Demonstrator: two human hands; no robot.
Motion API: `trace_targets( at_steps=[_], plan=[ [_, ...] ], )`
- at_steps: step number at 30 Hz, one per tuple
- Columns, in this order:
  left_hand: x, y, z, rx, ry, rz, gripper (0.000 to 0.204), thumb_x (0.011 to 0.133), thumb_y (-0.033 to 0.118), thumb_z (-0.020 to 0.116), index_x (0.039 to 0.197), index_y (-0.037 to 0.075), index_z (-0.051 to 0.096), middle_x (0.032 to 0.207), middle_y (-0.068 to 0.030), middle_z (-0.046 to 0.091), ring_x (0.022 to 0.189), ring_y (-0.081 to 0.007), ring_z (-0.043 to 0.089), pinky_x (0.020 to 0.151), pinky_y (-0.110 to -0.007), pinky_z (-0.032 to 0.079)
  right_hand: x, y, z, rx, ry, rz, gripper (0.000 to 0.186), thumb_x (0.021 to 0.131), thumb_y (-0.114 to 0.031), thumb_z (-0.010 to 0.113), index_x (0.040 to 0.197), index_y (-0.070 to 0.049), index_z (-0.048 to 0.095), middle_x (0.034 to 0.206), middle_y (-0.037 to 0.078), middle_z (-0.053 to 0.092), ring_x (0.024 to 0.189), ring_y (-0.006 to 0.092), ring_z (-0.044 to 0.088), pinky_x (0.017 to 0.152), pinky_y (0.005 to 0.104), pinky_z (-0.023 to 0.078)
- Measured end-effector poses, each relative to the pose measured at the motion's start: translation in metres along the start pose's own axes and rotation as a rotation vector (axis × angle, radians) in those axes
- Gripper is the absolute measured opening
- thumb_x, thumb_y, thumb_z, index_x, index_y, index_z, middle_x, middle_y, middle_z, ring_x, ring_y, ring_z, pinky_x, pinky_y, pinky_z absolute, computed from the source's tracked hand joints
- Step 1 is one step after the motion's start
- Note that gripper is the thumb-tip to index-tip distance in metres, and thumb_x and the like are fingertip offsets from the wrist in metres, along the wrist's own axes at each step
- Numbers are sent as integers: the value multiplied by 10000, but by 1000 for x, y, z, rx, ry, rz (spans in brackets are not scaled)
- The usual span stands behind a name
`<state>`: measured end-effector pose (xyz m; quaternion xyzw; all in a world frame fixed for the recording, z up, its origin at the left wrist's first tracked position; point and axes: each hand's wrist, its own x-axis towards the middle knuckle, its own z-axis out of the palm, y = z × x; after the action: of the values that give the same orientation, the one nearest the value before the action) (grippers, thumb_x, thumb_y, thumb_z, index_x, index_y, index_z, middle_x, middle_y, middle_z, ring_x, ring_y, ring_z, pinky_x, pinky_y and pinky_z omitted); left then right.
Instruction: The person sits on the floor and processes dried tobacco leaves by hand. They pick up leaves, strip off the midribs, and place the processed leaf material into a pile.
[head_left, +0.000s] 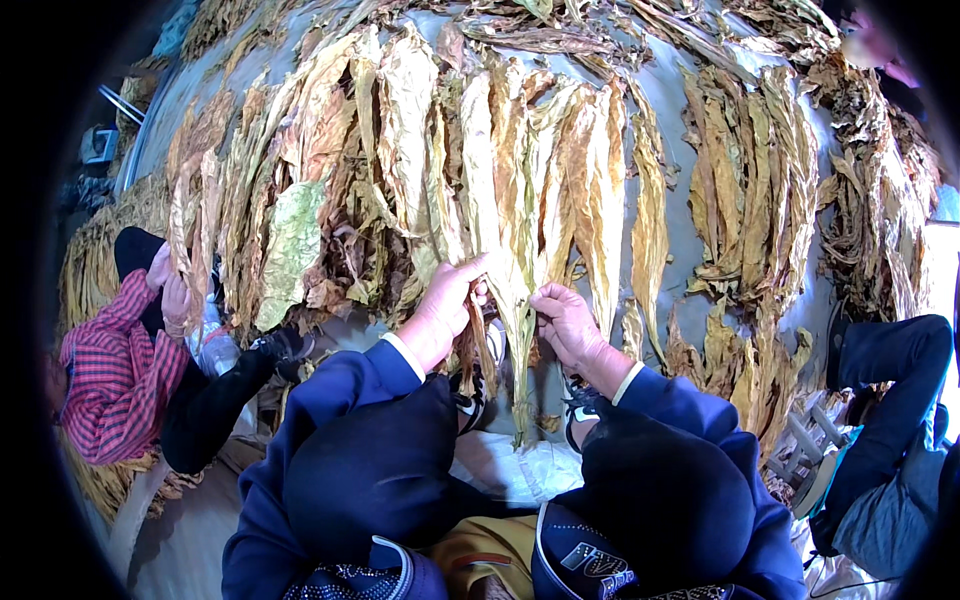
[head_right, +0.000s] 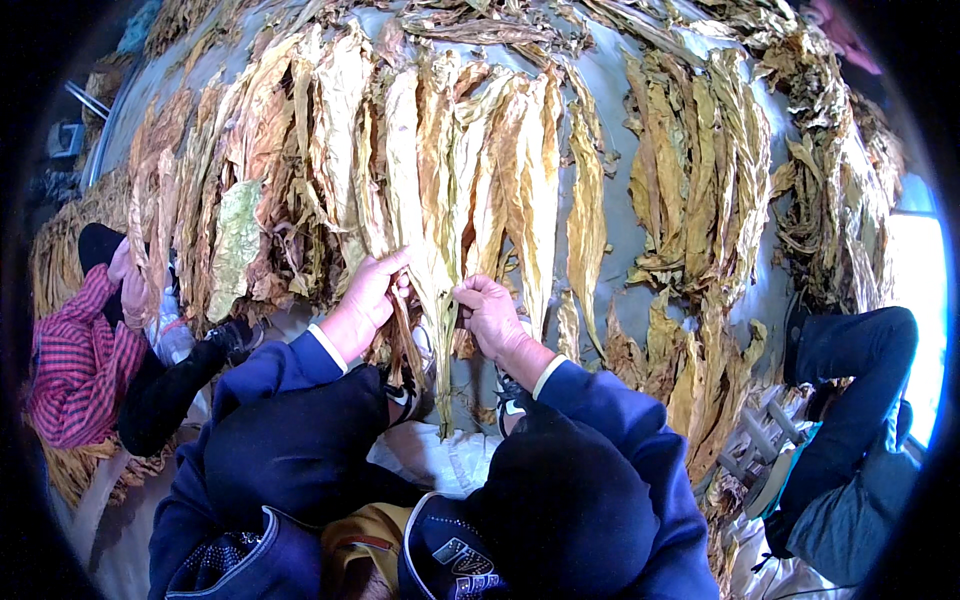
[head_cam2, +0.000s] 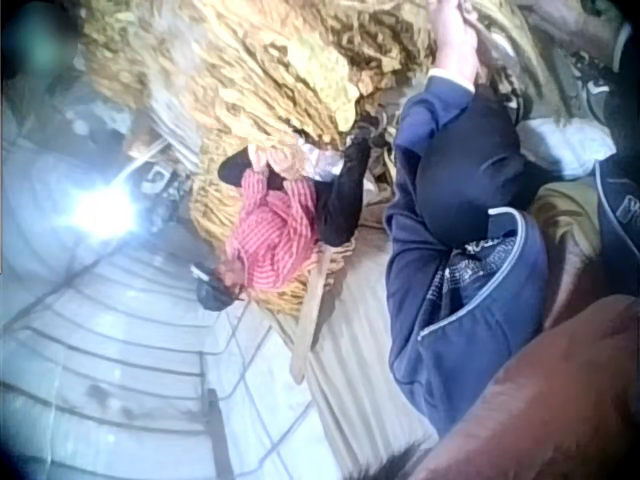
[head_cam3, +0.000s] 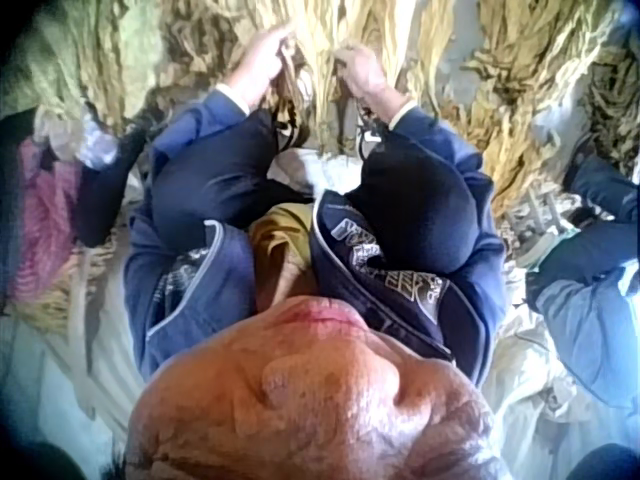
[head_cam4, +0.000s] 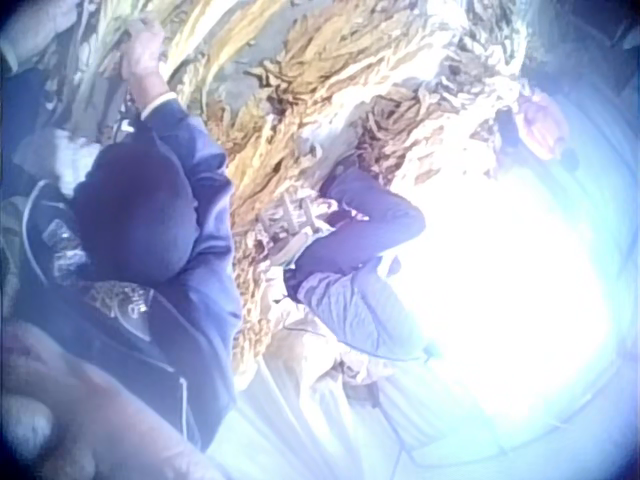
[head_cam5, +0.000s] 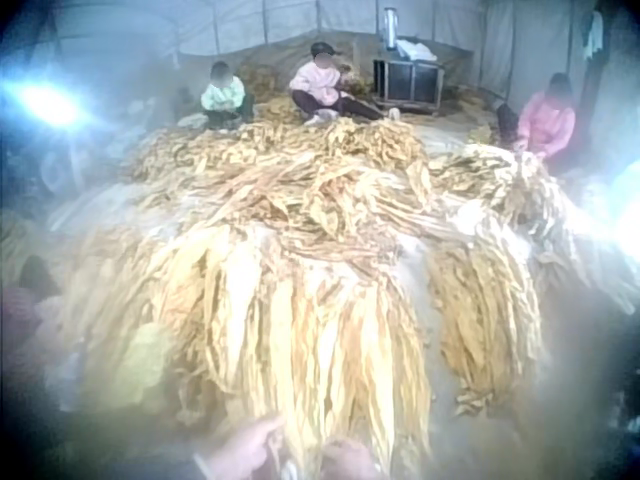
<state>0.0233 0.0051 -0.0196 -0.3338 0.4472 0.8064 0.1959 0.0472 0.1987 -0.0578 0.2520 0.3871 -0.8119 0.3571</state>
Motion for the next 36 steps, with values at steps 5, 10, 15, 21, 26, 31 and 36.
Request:
trace_targets(
  at_steps=[5, 10, 15, 21, 26, 31, 36],
  plan=[
    [-4, 2, 3, 93, -6, 32, 158, 865, 141, 709, 949, 20, 654, 714, 14, 599, 551, -67, 511, 480, -213, 413, -3, -2, 3, -99, 39, 34, 59, 896, -62, 619, 882, -101, 578, 742, -32, 568, 615, 55, 496, 556, 203, 415],
    [-3, 1, -1, 77, -66, 56, 202, 828, 114, 735, 991, 24, 657, 759, 2, 637, 585, -75, 554, 509, -221, 438, -16, -13, 17, -246, -120, -29, 68, 902, -38, 604, 931, -95, 583, 799, -32, 605, 652, 40, 524, 567, 178, 394],
    [-7, 5, 0, -35, -111, 94, 270, 806, 70, 743, 1055, 39, 643, 882, -33, 684, 669, -115, 613, 569, -254, 487, -3, -9, -5, -101, -82, -122, 88, 921, -69, 584, 1005, -50, 565, 816, -16, 598, 737, 74, 561, 724, 234, 476],
    [-9, 16, 0, -39, -34, 132, 161, 821, 43, 724, 960, 34, 643, 789, -41, 655, 655, -136, 616, 585, -269, 520, -22, -5, -1, -423, -336, -75, 247, 969, -148, 554, 1161, 2, 512, 1030, 56, 618, 959, 140, 586, 887, 293, 471],
    [-5, 17, -3, -81, -9, 129, 105, 856, 35, 684, 946, 11, 636, 798, -67, 659, 670, -165, 636, 602, -284, 552, -32, 8, -17, -423, -309, 105, 152, 981, -117, 515, 1092, -22, 557, 937, 57, 636, 819, 132, 628, 772, 284, 520],
    [-4, 19, -3, -89, -47, 197, 198, 914, 81, 624, 1102, 24, 597, 965, -102, 666, 747, -166, 630, 595, -254, 523, -35, -21, -24, -140, -66, -138, 133, 996, -132, 484, 1019, -37, 574, 698, -5, 497, 512, 55, 351, 481, 198, 319],
    [-4, 20, -8, -109, -21, 162, 147, 924, 51, 600, 1071, 52, 591, 886, -79, 635, 663, -122, 573, 519, -210, 454, -27, -28, -56, -22, 120, -200, 104, 984, -103, 472, 1013, -40, 549, 685, 8, 500, 475, 72, 367, 434, 219, 303]
  ],
)
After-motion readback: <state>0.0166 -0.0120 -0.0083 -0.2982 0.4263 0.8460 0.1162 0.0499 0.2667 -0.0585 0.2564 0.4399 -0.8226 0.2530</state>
